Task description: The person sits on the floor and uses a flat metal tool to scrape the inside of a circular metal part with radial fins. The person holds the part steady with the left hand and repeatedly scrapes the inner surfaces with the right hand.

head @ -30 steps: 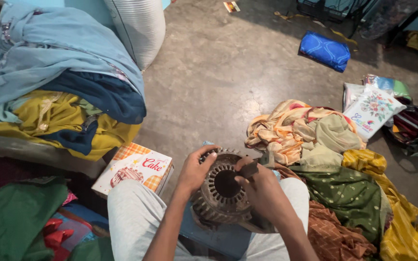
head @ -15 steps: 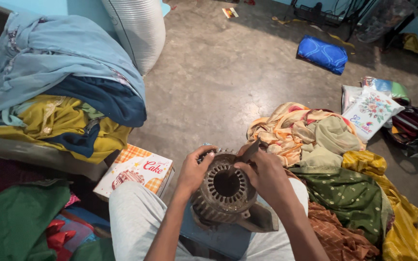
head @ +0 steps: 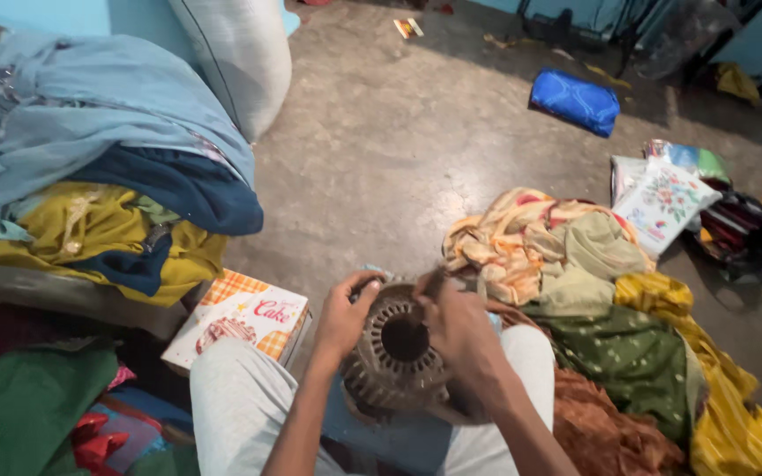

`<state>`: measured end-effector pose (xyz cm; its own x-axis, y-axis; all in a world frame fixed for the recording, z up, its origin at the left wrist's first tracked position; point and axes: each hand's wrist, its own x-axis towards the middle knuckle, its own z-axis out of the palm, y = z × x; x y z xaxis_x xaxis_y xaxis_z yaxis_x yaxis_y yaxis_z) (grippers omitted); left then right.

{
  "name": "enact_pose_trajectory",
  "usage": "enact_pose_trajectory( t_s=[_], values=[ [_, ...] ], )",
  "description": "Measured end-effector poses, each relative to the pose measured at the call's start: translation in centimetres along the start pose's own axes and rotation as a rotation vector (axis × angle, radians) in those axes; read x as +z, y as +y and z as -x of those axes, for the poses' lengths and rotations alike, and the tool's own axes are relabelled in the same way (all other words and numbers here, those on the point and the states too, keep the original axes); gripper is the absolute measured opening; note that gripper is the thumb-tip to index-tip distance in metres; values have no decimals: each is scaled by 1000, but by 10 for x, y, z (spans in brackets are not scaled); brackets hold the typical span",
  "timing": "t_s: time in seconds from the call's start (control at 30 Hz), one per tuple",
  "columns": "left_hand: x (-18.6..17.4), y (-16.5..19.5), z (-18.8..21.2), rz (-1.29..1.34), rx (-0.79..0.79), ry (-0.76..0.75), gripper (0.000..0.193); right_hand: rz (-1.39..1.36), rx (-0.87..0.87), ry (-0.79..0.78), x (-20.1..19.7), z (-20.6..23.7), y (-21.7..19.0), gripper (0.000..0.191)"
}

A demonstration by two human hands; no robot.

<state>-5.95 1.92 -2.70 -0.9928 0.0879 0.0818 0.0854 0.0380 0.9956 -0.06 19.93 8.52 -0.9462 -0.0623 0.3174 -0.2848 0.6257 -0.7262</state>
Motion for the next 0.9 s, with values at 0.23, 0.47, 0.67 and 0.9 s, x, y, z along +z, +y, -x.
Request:
enact_pose_trajectory(
  t_s=[0.23,0.47,0.67,0.9],
  values=[
    [3,-10,1,124,-37,-9,23,168,39,48,9,8,5,14],
    [1,-8,0,121,-62,9,22,54,161,-6,12,9,4,14],
    [-1,-3,4,37,-38,34,22,-344,-40,97,10,8,-3,15],
    [-2,-9,3,77,-11,51,20,50,284,120,1,17,-14,10]
  ],
)
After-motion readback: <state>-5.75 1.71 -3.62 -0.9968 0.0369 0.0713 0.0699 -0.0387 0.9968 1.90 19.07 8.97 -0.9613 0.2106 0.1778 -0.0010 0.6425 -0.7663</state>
